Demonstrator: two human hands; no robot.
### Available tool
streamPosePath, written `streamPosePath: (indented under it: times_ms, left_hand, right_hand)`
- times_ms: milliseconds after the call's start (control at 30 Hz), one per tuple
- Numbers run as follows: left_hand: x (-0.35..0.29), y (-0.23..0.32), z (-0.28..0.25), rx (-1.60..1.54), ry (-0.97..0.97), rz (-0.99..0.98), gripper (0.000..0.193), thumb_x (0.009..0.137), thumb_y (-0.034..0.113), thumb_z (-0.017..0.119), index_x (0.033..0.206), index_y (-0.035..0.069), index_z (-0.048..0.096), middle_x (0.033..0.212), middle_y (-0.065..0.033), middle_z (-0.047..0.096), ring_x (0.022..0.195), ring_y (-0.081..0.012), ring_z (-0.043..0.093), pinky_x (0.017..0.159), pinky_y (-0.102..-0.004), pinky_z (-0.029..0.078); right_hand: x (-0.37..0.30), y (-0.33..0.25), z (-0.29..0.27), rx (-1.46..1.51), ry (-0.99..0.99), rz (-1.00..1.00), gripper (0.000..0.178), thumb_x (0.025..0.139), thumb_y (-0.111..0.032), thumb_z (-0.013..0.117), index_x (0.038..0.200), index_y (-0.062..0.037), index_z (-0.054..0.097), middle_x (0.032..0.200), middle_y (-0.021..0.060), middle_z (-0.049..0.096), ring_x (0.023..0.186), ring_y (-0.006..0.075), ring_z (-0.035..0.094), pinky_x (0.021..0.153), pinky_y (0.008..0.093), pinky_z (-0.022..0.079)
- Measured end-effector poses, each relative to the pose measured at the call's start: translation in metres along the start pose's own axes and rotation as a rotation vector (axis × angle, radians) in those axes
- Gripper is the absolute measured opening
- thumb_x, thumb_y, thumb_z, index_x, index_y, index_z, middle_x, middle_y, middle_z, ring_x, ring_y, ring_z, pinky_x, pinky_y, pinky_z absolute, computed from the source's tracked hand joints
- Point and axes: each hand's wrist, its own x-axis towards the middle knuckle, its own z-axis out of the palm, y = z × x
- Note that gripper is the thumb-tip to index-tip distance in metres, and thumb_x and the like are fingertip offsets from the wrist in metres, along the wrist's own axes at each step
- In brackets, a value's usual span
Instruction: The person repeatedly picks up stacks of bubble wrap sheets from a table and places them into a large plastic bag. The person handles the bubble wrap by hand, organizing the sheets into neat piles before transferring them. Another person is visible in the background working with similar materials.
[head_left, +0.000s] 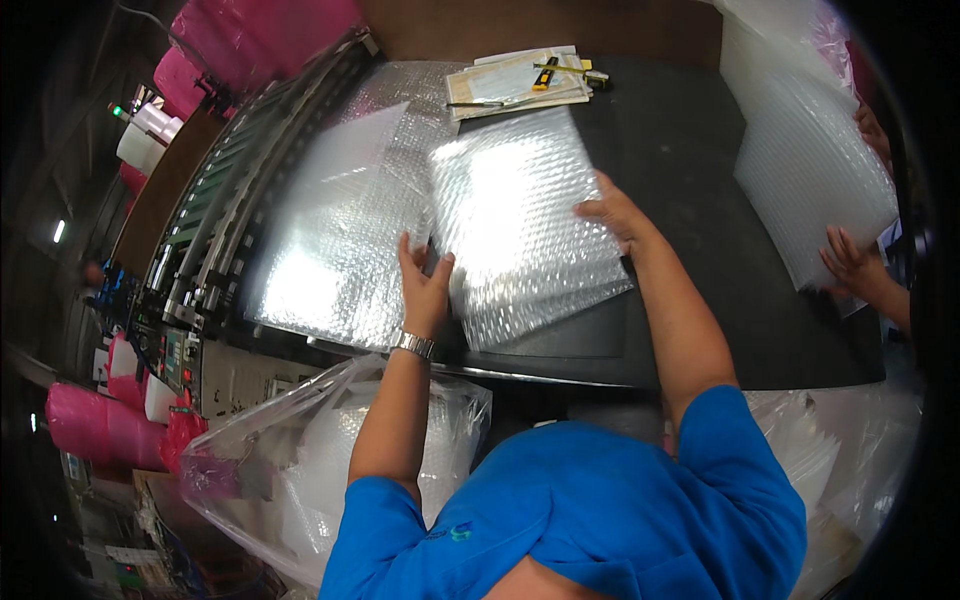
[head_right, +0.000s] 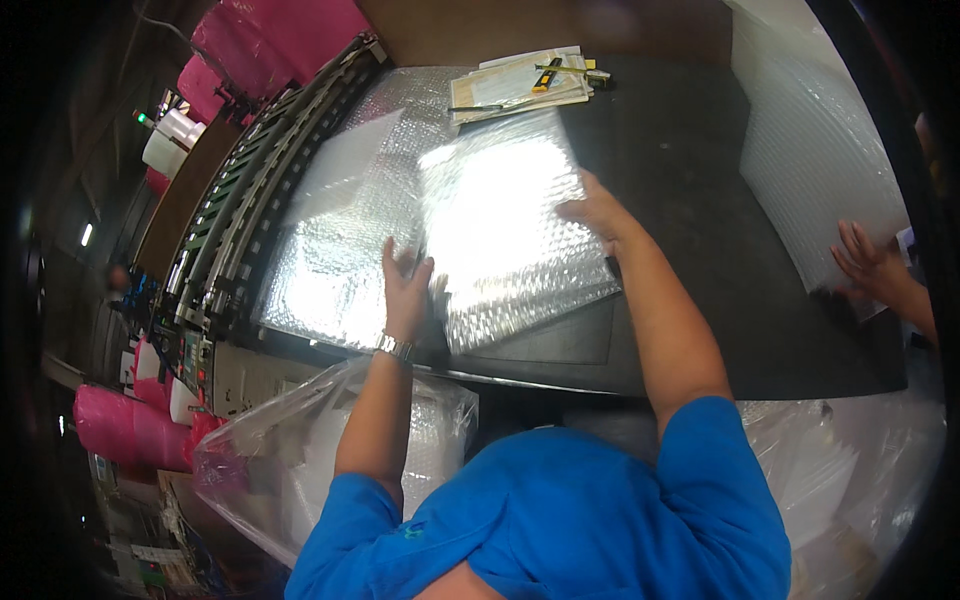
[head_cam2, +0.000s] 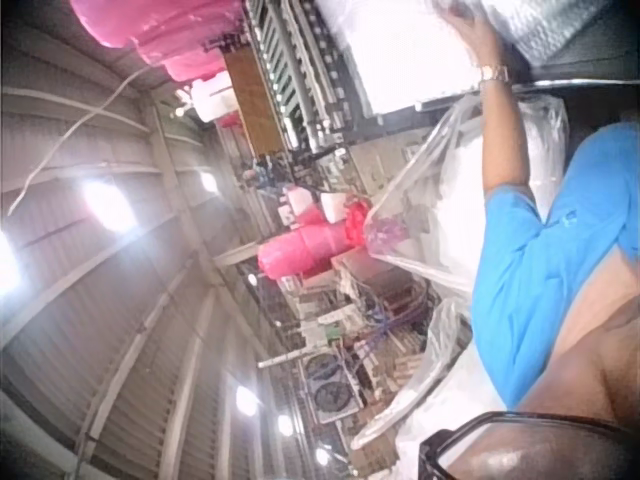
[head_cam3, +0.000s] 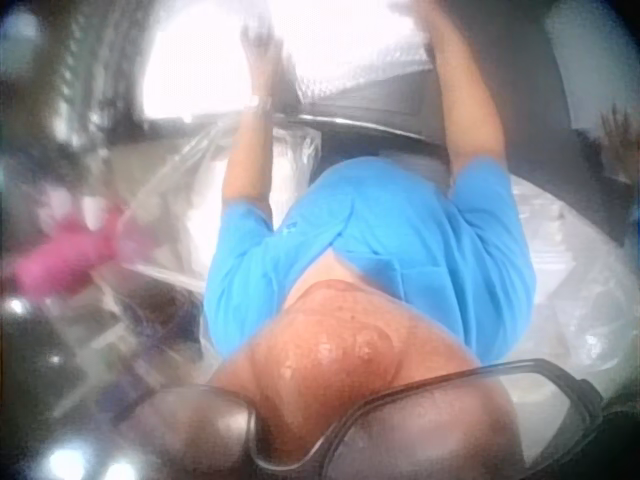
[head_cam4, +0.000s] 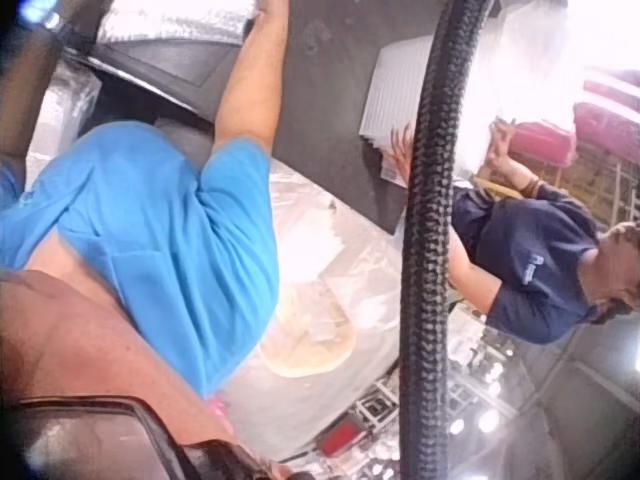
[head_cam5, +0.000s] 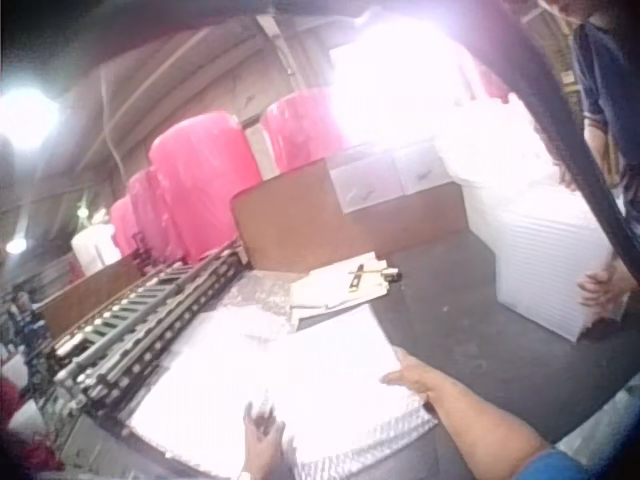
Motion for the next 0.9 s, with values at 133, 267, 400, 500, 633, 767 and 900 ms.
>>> streamPosePath:
  times_ms: [133,267,400,500,633,767,900]
  left_hand:
    - [0.049,0.008,-0.011,0.728,0.230,0.527,0.072,0.075,0.032,0.062,0.133,0.006,0.028,0.128,-0.0250,0.033,0.121,-0.0358,0.029,0.099,-0.0491,0.023]
    - [0.080,-0.004,-0.003,1.112,0.070,0.377,0.073,0.077,0.048,0.053,0.135,0.011,0.027,0.137,-0.0213,0.025,0.129,-0.0349,0.020,0.100,-0.0577,0.015]
    - [0.074,-0.026,0.009,1.285,-0.335,0.134,0.066,0.081,0.060,0.038,0.134,0.020,0.031,0.140,-0.0092,0.026,0.131,-0.0288,0.019,0.099,-0.0637,0.006]
    - [0.055,-0.016,0.025,1.092,-0.370,0.200,0.053,0.081,0.057,0.041,0.120,0.021,0.049,0.129,-0.0093,0.041,0.125,-0.0285,0.030,0.097,-0.0654,0.005]
    - [0.033,-0.021,0.015,0.742,-0.519,0.361,0.035,0.078,0.036,0.057,0.102,0.011,0.057,0.112,-0.0108,0.051,0.108,-0.0330,0.043,0.095,-0.0464,0.030]
    - [0.027,-0.047,0.003,0.750,-0.238,0.442,0.037,0.070,0.024,0.065,0.102,0.008,0.056,0.112,-0.0177,0.049,0.105,-0.0348,0.044,0.089,-0.0408,0.036]
    - [0.017,-0.044,0.006,0.874,0.010,0.296,0.048,0.069,0.028,0.067,0.111,0.011,0.051,0.116,-0.0182,0.048,0.109,-0.0334,0.043,0.091,-0.0454,0.031]
  right_hand:
    - [0.012,0.016,-0.061,0.241,0.270,-0.119,0.056,0.069,-0.002,0.058,0.121,0.0000,0.037,0.106,0.0167,0.053,0.093,0.0272,0.056,0.083,0.0411,0.047]
    - [0.018,0.025,-0.095,0.693,0.270,-0.158,0.045,0.070,-0.009,0.059,0.111,0.0036,0.046,0.100,0.0173,0.056,0.091,0.0300,0.057,0.079,0.0432,0.049]
    - [0.023,0.027,-0.093,0.676,0.241,-0.144,0.041,0.070,-0.011,0.060,0.107,0.0034,0.049,0.098,0.0173,0.057,0.090,0.0299,0.057,0.078,0.0414,0.050]
    - [0.016,0.019,-0.082,0.623,0.092,-0.093,0.044,0.069,-0.008,0.059,0.110,-0.0001,0.046,0.098,0.0145,0.055,0.091,0.0289,0.057,0.081,0.0437,0.048]
    - [0.000,-0.001,-0.058,0.384,-0.010,-0.032,0.052,0.067,-0.007,0.060,0.115,0.0018,0.043,0.100,0.0149,0.054,0.095,0.0288,0.055,0.083,0.0414,0.046]
    - [-0.006,-0.009,-0.034,-0.257,0.098,-0.011,0.061,0.064,-0.012,0.062,0.119,0.0028,0.040,0.103,0.0151,0.053,0.096,0.0277,0.054,0.086,0.0340,0.042]
    - [-0.004,-0.004,-0.024,-0.902,0.234,-0.105,0.058,0.062,-0.018,0.065,0.112,0.0033,0.043,0.100,0.0165,0.054,0.093,0.0257,0.053,0.084,0.0296,0.040]
